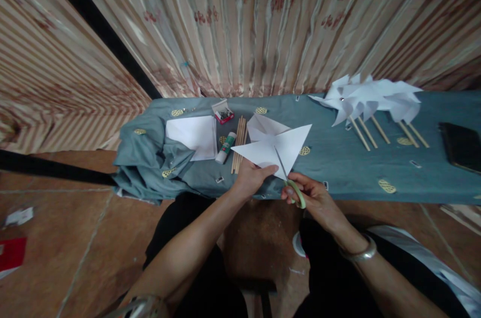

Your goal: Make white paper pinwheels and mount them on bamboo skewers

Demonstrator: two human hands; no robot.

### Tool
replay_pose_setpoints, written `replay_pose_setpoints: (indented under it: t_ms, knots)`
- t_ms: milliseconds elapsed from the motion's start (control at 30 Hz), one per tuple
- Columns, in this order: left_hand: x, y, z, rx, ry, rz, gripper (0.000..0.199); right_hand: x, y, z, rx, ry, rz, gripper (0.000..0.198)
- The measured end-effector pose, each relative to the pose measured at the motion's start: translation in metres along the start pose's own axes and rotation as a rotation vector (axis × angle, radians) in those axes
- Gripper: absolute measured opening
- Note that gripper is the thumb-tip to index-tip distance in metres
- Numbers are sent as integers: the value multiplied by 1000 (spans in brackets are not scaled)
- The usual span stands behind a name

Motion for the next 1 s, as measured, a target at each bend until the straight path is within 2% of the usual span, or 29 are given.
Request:
replay_pose_setpoints:
  t_ms: [400, 767, 1000]
  knots:
    - [2, -2, 1, -9, 17, 22, 31, 1, 0, 0, 47, -4, -45, 49]
    - [0, -1, -1, 30, 14, -15, 29, -1, -3, -1, -4, -7, -22, 50]
    - [1, 2, 0, 40, 31, -86, 39, -1, -2, -2, 9, -34, -46, 49]
Point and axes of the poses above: each hand's wrist, its own z-axis towards the middle knuckle, its own x-axis out of the back of the hand, y = z × x, the point moved 3 cm from there along z, towards the middle knuckle, and after that the axes turned 13 degrees about z, right-handed, at the moved point
